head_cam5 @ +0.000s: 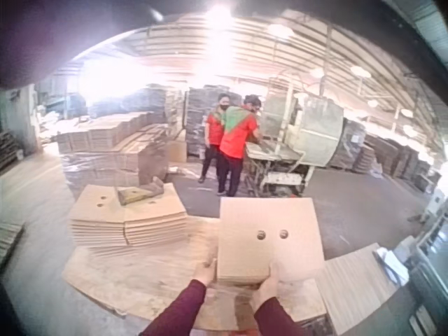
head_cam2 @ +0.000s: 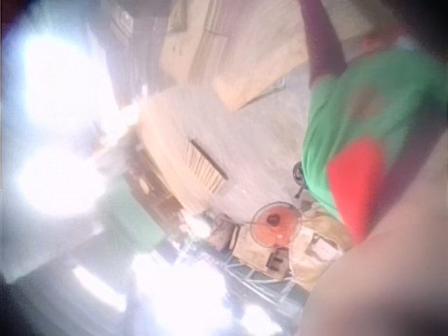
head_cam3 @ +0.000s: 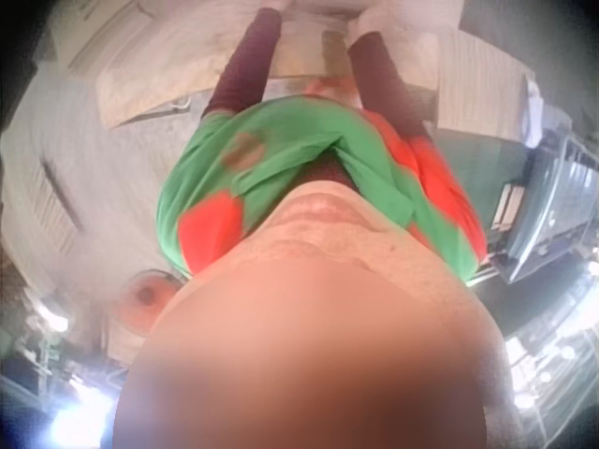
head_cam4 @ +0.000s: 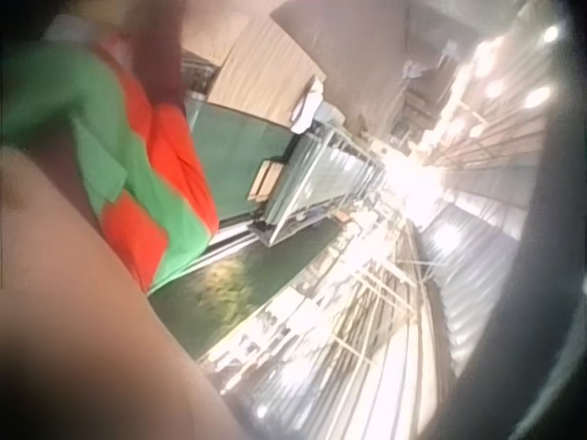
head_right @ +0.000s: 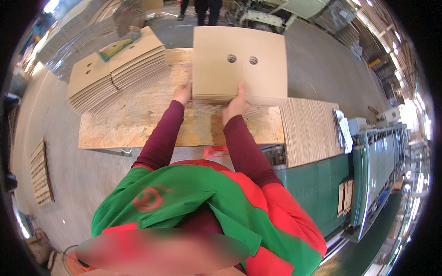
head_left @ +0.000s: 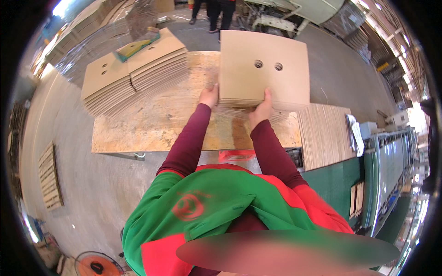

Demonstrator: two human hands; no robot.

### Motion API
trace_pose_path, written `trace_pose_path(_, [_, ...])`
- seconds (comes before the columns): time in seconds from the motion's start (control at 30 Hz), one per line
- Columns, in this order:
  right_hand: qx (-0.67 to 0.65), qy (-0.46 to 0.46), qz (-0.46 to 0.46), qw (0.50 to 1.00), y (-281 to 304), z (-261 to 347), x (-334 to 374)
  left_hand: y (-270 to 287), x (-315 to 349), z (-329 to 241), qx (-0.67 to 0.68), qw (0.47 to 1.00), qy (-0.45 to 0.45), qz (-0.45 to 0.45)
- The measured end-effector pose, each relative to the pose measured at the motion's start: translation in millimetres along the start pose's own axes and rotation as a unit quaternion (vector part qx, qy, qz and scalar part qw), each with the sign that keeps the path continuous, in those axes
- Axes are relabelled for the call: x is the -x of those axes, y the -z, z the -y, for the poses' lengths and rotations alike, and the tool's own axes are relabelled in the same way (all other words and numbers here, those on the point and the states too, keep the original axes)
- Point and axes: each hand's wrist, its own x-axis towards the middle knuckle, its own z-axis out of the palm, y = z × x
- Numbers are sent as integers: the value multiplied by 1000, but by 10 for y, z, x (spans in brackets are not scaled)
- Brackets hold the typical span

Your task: The person repeatedly picks small cardboard pieces from a conveyor belt and stacks them on a nearby table. The person uses both hands to gather and align the pieces into neat piles.

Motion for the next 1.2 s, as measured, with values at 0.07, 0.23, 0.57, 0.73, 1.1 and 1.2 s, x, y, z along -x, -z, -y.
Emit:
trace_pose_path(0.07, [14, -25, -8, 1000, -9, 36, -12, 28, 49, -115, -10, 1000, 18, -12])
trace_pose_path(0.23, [48, -48, -53, 996, -44, 83, -25, 156, 212, -951, 7, 901, -418, -114])
trace_pose_path(0.57, [253, -210, 63, 942, 125, 384, 76, -713, 233, -1247, -582, 717, -384, 19])
trace_pose_path(0.73, [349, 427, 64, 832, 25, 746, 226, -696, 58, -1068, -538, 750, -384, 25])
trace_pose_path(1.1, [820, 322, 267, 391, -377, 460, -803, -627, -23, -1235, -503, 767, -343, 200])
trace_pose_path(1.2, [829, 325, 248, 381, -361, 488, -812, -315, -82, -1291, -270, 871, -326, 248])
